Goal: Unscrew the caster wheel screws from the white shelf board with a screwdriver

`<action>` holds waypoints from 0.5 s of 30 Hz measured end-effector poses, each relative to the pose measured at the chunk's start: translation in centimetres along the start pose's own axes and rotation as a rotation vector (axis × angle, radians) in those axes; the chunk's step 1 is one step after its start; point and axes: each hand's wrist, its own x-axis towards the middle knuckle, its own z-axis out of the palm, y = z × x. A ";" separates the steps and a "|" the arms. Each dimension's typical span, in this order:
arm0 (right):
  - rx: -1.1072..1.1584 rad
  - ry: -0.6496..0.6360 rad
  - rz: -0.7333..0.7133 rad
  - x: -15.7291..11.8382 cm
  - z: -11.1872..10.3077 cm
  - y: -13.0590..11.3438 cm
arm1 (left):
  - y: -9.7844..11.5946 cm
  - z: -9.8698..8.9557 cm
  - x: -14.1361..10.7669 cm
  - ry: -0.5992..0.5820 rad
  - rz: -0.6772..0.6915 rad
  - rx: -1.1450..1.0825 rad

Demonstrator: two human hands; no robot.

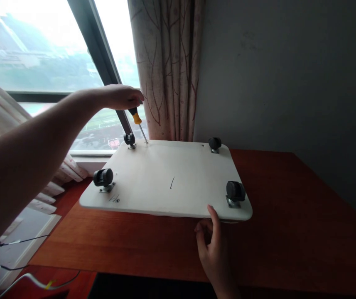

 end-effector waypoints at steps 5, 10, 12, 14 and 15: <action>0.010 -0.004 -0.003 0.1 0.0 -0.1 | 2.1 -0.7 -0.5 -0.044 0.062 -0.107; 0.009 -0.002 -0.013 0.0 -0.1 -0.2 | 2.7 -0.2 -0.1 -0.005 -0.211 0.084; 0.013 -0.004 -0.012 0.0 -0.1 -0.3 | 2.2 -0.1 0.1 0.007 -0.247 0.114; 0.019 -0.011 -0.001 0.0 -0.1 -0.3 | 1.5 -0.2 0.2 -0.006 -0.242 0.113; 0.022 -0.016 0.004 0.0 -0.1 -0.4 | 1.0 -0.3 0.2 -0.010 -0.222 0.091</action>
